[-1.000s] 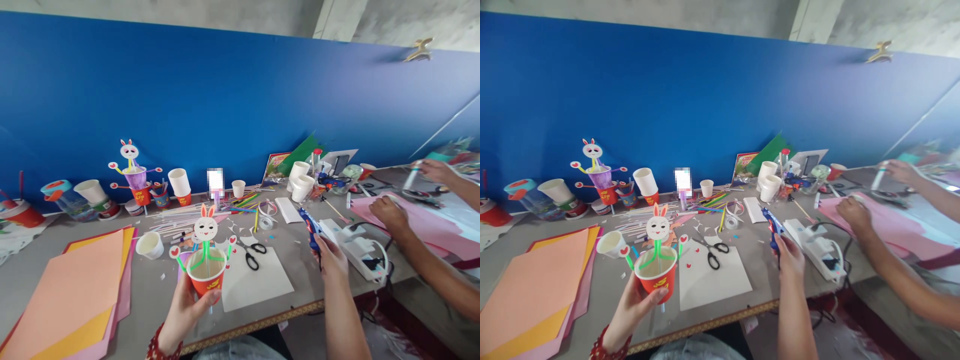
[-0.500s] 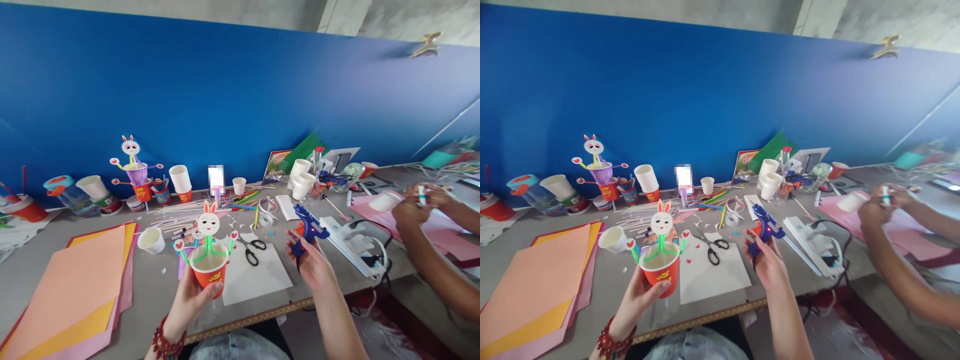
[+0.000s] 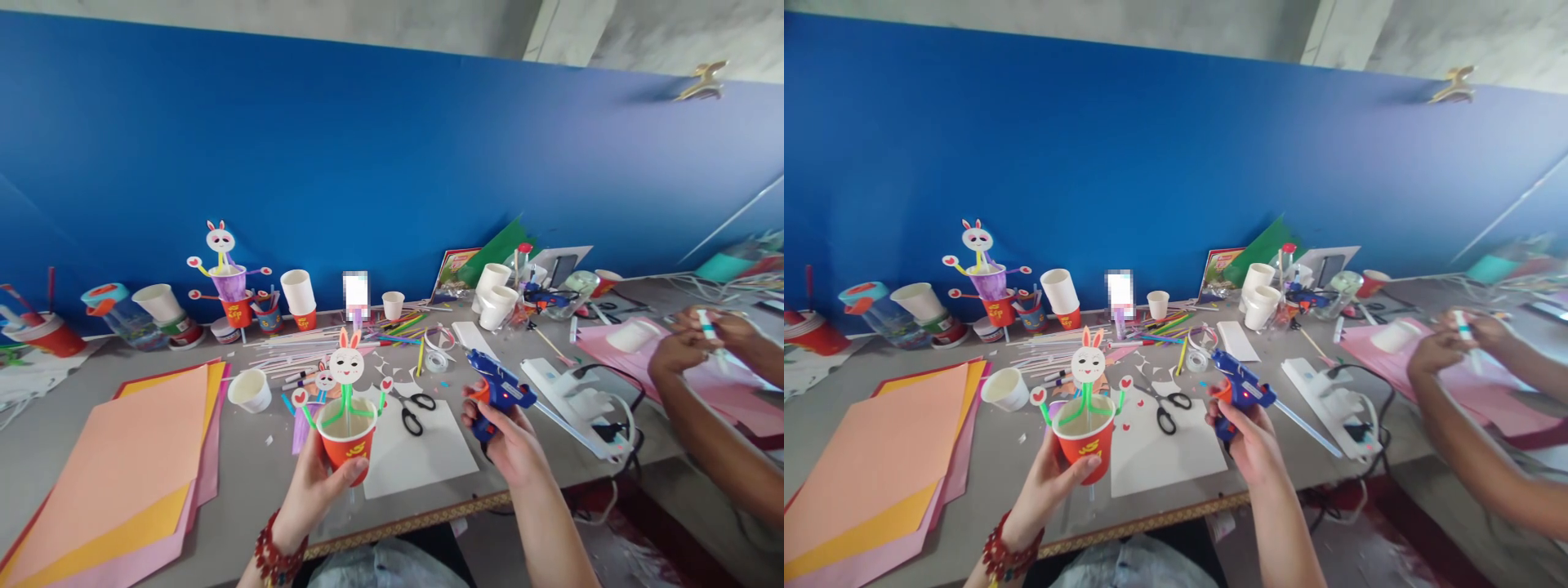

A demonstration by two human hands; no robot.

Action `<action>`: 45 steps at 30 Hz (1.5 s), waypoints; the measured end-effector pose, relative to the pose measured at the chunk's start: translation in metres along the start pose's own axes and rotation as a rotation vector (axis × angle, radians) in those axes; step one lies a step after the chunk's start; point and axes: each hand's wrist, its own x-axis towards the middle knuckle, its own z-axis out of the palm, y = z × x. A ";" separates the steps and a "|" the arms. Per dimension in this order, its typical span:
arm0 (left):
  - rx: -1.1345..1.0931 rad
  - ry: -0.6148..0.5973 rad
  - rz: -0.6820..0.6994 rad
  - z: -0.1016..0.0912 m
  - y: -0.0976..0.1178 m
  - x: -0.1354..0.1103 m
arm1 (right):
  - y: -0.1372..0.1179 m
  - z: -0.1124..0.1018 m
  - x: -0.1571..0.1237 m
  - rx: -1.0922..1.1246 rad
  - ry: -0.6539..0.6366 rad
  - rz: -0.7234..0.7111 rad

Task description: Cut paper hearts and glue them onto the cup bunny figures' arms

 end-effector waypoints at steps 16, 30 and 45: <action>0.162 0.067 0.099 -0.003 -0.002 0.005 | 0.006 0.026 -0.039 -0.454 -0.241 -0.048; 0.219 0.041 0.238 -0.011 -0.014 0.002 | 0.018 0.044 -0.048 -0.845 -0.371 -0.342; 0.352 0.059 0.309 -0.016 -0.020 0.000 | 0.016 0.045 -0.048 -0.937 -0.362 -0.373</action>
